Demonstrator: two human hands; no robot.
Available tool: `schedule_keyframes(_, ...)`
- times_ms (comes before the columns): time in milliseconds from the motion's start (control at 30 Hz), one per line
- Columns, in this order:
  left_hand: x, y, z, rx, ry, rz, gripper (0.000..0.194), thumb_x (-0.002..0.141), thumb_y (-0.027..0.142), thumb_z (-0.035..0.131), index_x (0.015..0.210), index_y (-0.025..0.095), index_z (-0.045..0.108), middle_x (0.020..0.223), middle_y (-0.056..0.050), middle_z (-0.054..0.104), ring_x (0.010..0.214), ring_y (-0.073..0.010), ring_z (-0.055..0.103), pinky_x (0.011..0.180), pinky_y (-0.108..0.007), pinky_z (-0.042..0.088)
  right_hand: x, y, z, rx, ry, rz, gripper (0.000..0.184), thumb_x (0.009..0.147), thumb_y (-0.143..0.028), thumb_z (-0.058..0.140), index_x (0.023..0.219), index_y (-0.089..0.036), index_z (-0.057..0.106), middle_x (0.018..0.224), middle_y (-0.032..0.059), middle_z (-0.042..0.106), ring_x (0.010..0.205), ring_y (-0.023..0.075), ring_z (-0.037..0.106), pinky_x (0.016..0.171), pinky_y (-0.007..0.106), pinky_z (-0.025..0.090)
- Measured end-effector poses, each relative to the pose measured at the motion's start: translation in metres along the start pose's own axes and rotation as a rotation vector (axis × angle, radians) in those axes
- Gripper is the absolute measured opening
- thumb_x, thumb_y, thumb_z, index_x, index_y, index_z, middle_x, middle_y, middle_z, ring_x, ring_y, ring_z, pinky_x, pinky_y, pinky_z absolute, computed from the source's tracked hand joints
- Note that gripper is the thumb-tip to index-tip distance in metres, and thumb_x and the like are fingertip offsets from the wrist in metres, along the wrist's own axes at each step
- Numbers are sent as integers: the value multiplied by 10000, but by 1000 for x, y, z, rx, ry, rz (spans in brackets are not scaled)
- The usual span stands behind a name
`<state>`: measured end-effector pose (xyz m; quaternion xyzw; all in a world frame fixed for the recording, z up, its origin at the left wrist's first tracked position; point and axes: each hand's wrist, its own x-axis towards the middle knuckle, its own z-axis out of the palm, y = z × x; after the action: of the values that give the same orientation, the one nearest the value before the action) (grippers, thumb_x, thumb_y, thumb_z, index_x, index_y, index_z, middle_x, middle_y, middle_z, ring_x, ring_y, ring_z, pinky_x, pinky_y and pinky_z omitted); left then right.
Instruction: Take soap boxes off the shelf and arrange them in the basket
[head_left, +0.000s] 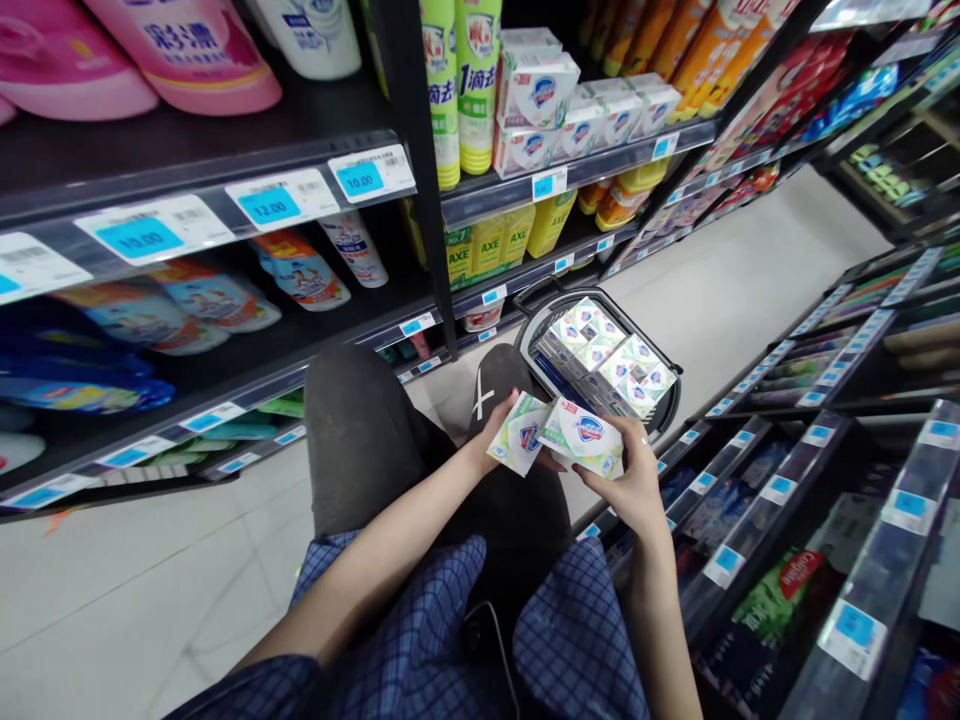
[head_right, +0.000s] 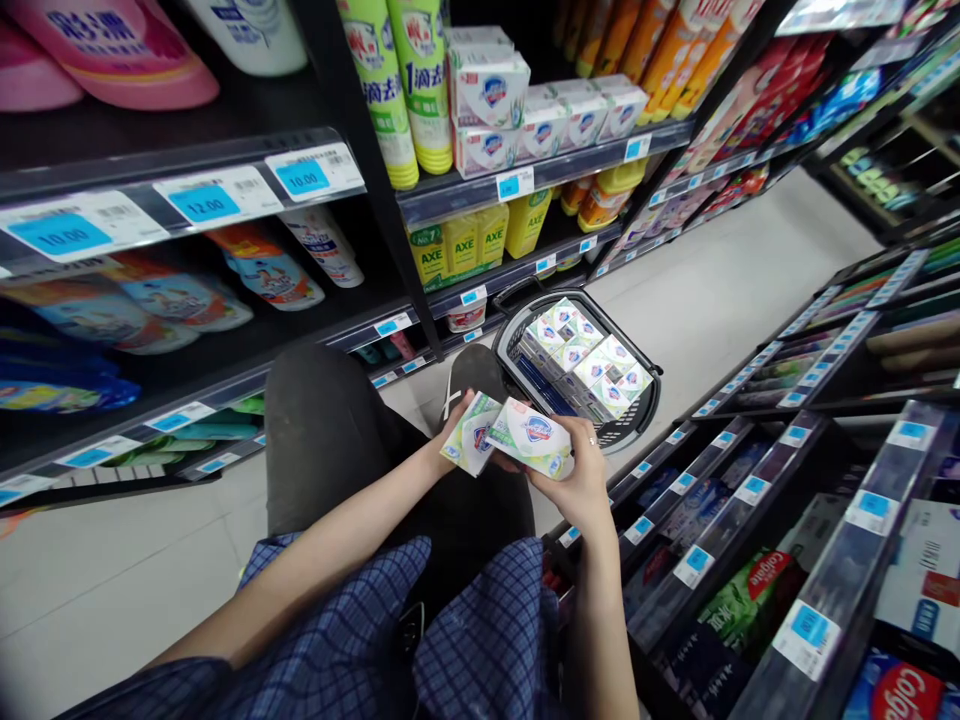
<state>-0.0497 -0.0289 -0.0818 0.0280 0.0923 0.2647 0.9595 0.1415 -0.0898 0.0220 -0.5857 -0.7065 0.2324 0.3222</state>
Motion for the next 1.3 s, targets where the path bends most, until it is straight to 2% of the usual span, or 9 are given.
schedule_keyframes(200,-1,0,0,-18,-28,2,736,893,671,314,1279,105,582,1076,-190,691,988,-384,656,793,-556,516,0,0,-3,-198,-40,-45,603,709,-261,722,1267,-231,496,1170,100,567,1069,294,532,919,465,458)
schedule_keyframes(333,0,0,0,-76,-73,14,765,892,651,325,1373,83,500,1148,-218,659,1100,-401,616,851,-565,495,-1,3,-6,-346,-53,-24,559,650,-212,737,1180,-223,559,1102,93,627,1029,319,523,902,498,452)
schedule_keyframes(400,0,0,0,-94,-109,19,787,885,653,337,1415,83,454,1172,-234,645,1112,-406,609,867,-572,481,-4,8,-7,-204,-47,14,555,647,-192,738,1171,-237,561,1118,85,639,1041,308,555,899,482,468)
schedule_keyframes(567,0,1,1,-106,-155,-16,796,874,650,389,1484,140,355,1299,-267,579,1196,-431,559,914,-607,428,-17,22,3,534,43,59,637,620,-346,842,1174,-297,531,1233,69,627,1149,284,600,974,475,484)
schedule_keyframes(733,0,3,5,-127,-124,-2,794,881,639,380,1501,147,314,1409,-274,490,1310,-444,457,972,-637,371,-25,21,13,882,209,196,805,440,-589,869,1144,-355,555,1289,25,606,1297,314,500,1062,525,439)
schedule_keyframes(900,1,2,3,-166,-97,-7,806,873,663,365,1491,146,335,1433,-269,465,1335,-450,424,984,-645,358,-30,16,13,1008,232,360,734,564,-642,770,1225,-417,544,1346,-7,566,1360,311,435,1095,536,398)
schedule_keyframes(1033,1,2,3,-149,-103,-5,820,858,678,382,1475,139,361,1428,-272,468,1326,-450,433,973,-636,373,-32,12,14,1012,310,364,839,523,-609,807,1286,-454,495,1389,6,511,1358,328,429,1094,590,371)
schedule_keyframes(1167,2,3,3,-110,-131,-5,824,848,675,408,1465,130,376,1413,-281,477,1289,-457,471,944,-625,398,-26,1,13,1025,462,370,769,609,-774,650,1258,-369,569,1425,33,479,1409,297,354,1181,539,279)
schedule_keyframes(1300,2,2,2,-77,-143,-1,810,844,661,438,1462,141,377,1409,-272,486,1263,-447,500,951,-619,393,-20,-8,11,1142,474,390,767,689,-843,499,1224,-306,610,1385,65,522,1384,271,395,1170,484,332)
